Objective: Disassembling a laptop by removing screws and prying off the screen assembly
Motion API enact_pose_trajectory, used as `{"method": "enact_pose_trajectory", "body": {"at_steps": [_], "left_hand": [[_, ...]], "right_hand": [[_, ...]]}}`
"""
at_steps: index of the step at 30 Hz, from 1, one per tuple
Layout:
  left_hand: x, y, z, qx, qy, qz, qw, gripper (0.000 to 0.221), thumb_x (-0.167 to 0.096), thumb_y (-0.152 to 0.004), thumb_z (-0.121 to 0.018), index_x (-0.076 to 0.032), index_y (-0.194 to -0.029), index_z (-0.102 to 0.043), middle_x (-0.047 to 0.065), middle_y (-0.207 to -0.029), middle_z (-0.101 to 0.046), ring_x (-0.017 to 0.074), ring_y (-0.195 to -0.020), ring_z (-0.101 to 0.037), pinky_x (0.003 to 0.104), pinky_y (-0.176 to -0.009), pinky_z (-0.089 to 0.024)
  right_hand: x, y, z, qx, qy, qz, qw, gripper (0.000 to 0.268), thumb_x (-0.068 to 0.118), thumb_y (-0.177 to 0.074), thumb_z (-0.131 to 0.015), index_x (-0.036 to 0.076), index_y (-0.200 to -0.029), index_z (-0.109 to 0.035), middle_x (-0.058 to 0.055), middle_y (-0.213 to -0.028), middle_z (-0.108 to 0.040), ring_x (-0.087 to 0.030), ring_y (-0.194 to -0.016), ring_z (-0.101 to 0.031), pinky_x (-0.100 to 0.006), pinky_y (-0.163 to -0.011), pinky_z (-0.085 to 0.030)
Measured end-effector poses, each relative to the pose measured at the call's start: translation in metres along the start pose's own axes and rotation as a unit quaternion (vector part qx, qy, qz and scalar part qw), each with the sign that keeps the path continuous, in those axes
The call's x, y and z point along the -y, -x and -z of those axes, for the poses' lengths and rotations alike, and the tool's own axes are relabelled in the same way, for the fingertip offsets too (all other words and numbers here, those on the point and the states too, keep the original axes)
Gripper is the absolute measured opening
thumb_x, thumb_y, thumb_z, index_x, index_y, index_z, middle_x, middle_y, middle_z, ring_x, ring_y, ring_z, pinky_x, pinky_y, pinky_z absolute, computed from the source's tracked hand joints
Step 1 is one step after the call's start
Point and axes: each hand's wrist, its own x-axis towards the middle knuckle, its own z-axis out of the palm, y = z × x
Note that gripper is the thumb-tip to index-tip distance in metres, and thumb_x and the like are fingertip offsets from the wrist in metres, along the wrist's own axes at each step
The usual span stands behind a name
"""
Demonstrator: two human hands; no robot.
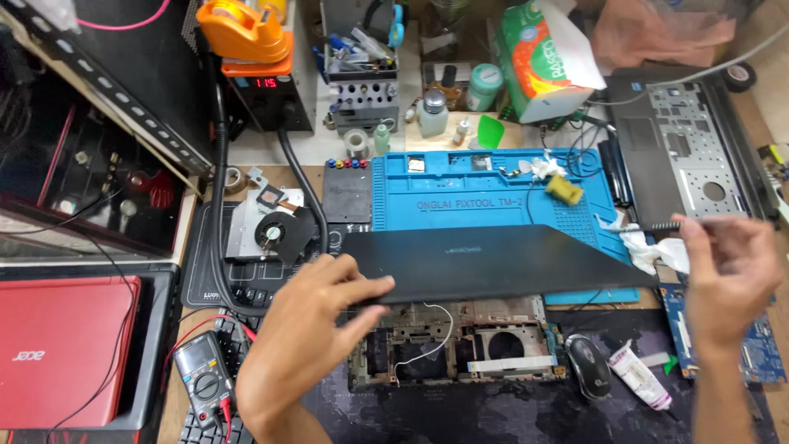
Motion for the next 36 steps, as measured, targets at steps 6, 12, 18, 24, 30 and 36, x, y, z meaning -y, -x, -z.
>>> {"method": "enact_pose_trajectory", "body": {"at_steps": [6,12,18,24,30,36], "left_hand": [[0.005,0.002,-0.001,0.056,0.028,-0.025,0.998,0.038,-0.029,-0.087,-0.08,-0.018,-0.123,-0.077,-0.002,-0.09,-0.06,0.0194,-0.085,-0.054,0.038,-0.071,-0.045],[0.01,-0.002,-0.004,0.029,0.028,-0.062,0.997,0.038,-0.029,-0.087,-0.08,-0.015,-0.122,-0.076,0.001,-0.091,-0.06,0.022,-0.085,-0.054,0.04,-0.074,-0.047],[0.01,-0.002,-0.004,0.015,0.034,-0.081,0.996,0.032,-0.028,-0.091,-0.076,-0.013,-0.119,-0.076,0.002,-0.091,-0.059,0.0246,-0.087,-0.053,0.041,-0.074,-0.044],[0.012,-0.002,-0.004,0.025,0.029,-0.099,0.994,0.031,-0.028,-0.093,-0.073,-0.012,-0.12,-0.074,0.005,-0.095,-0.059,0.0268,-0.088,-0.051,0.044,-0.075,-0.042],[0.016,-0.004,-0.008,0.015,0.024,-0.121,0.992,0.028,-0.025,-0.091,-0.076,-0.012,-0.116,-0.074,0.006,-0.096,-0.057,0.0291,-0.088,-0.051,0.045,-0.076,-0.043],[0.019,-0.007,-0.008,0.029,0.044,-0.125,0.991,0.029,-0.026,-0.092,-0.075,-0.013,-0.117,-0.074,0.006,-0.097,-0.058,0.0287,-0.089,-0.051,0.044,-0.078,-0.044]], "right_hand": [[0.104,-0.071,-0.032,0.2,0.054,0.154,0.966,0.019,-0.008,-0.103,-0.076,-0.011,-0.119,-0.067,-0.022,-0.119,-0.072,-0.026,-0.098,-0.071,-0.035,-0.096,-0.058],[0.156,-0.109,-0.133,0.328,0.012,0.268,0.906,0.019,0.0,-0.093,-0.074,-0.004,-0.109,-0.065,-0.016,-0.104,-0.072,-0.025,-0.092,-0.073,-0.035,-0.087,-0.061],[0.151,-0.132,-0.231,0.254,0.04,0.397,0.881,0.007,0.003,-0.101,-0.073,0.002,-0.105,-0.067,-0.009,-0.1,-0.073,-0.025,-0.088,-0.065,-0.038,-0.071,-0.053],[0.133,-0.154,-0.293,0.168,0.149,0.5,0.836,0.012,0.007,-0.103,-0.076,0.004,-0.096,-0.067,-0.009,-0.092,-0.067,-0.022,-0.08,-0.057,-0.036,-0.069,-0.043],[0.122,-0.157,-0.321,0.17,0.22,0.521,0.807,0.008,0.014,-0.106,-0.069,0.008,-0.104,-0.067,-0.006,-0.093,-0.068,-0.02,-0.077,-0.055,-0.036,-0.073,-0.043],[0.119,-0.157,-0.332,0.147,0.247,0.527,0.8,0.01,0.019,-0.105,-0.074,0.011,-0.106,-0.069,-0.005,-0.095,-0.07,-0.016,-0.079,-0.057,-0.033,-0.075,-0.042]]}}
